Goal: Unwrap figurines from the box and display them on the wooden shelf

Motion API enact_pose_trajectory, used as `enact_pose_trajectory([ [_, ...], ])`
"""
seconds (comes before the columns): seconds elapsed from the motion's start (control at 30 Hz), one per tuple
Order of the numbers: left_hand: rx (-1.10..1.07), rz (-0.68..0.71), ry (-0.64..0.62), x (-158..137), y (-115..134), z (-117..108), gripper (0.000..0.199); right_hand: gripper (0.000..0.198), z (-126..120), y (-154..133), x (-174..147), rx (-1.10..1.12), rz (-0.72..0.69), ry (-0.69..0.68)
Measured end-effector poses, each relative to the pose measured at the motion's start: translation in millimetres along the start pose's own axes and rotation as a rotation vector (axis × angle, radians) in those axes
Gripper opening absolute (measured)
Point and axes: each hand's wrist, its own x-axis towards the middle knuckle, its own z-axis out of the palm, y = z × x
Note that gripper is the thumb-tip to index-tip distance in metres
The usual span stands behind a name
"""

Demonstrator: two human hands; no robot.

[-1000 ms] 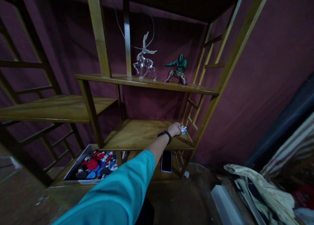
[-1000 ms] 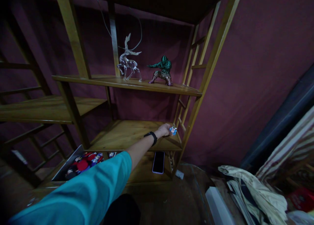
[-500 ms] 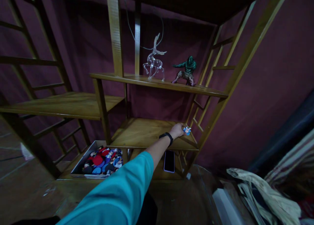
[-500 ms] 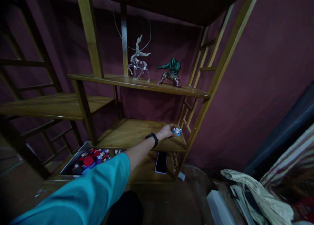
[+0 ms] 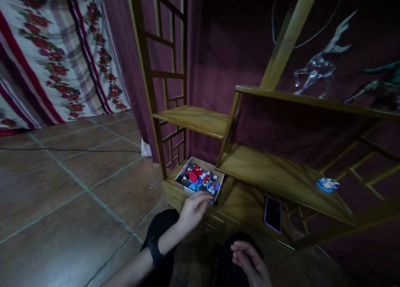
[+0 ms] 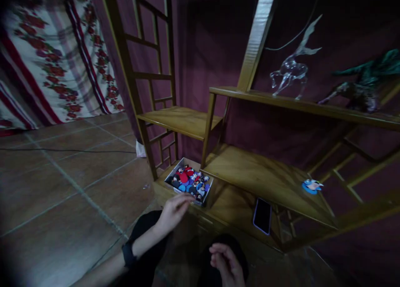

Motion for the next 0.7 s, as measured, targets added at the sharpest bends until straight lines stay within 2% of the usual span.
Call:
enact_pose_trajectory([
  [0.07,-0.123,-0.279,0.394,10.7,-45.5,-30.1,0.012,0.031,26.6,-9.6,17.7,-0.014,-0.062,-0.059],
  [0.13,-0.259,-0.440,0.657,24.0,-80.9,-52.4,0.016,0.028,53.2,-18.3,37.5,-0.030,-0.099,-0.108],
  [0.23,-0.395,-0.543,0.735,42.1,-115.7,-67.8,0.019,0.026,88.4,-21.6,76.9,-0.043,-0.139,-0.157],
  [0.37,-0.555,-0.666,0.810,69.1,-145.9,-62.6,0.016,0.030,120.9,-5.1,143.7,-0.088,-0.143,-0.153],
  [0.47,-0.711,-0.743,0.883,95.0,-164.6,-57.8,0.016,0.028,136.4,12.5,191.8,-0.151,-0.141,-0.116],
  [0.57,-0.811,-0.743,0.928,115.4,-180.7,-59.7,0.018,0.023,148.2,27.5,232.2,-0.218,-0.151,-0.101],
  [0.7,-0.855,-0.780,0.926,122.3,-196.6,-66.6,0.021,0.023,163.4,44.2,275.9,-0.325,-0.190,-0.108],
])
